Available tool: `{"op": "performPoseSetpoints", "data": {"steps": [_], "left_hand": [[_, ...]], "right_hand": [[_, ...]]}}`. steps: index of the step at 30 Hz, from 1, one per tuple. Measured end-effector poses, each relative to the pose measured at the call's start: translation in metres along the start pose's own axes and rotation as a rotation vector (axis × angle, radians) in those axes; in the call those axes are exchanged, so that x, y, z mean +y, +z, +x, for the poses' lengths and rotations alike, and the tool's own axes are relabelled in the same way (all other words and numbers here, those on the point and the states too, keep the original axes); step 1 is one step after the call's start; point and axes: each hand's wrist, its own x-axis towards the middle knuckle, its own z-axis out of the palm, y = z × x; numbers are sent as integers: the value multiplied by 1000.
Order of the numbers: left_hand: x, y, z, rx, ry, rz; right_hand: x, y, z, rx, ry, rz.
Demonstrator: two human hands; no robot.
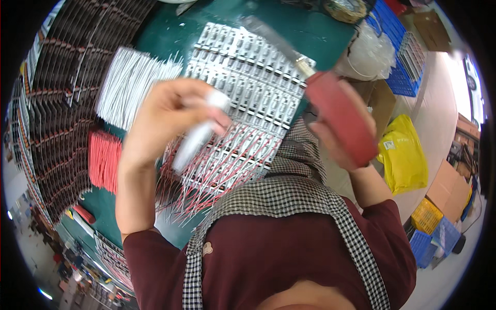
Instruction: The person is assembling electrical components using a soldering iron.
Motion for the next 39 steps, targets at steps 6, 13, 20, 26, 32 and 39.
{"op": "performPoseSetpoints", "data": {"steps": [6, 13, 20, 26, 32, 39], "left_hand": [[-14, -41, 10, 583, 374, 674], [-37, -36, 34, 634, 498, 1249], [-45, -37, 33, 605, 534, 1384], [-48, -38, 32, 609, 533, 1406], [-49, -37, 32, 599, 534, 1408], [-49, -36, 31, 611, 532, 1435]], "right_hand": [[-1, 1, 33, -99, 440, 1028], [-4, 21, 52, -191, 579, 985], [-14, 28, 56, -316, 641, 781], [-15, 26, 59, -350, 675, 684], [-16, 28, 58, -276, 674, 690], [-19, 30, 58, -361, 536, 537]]}}
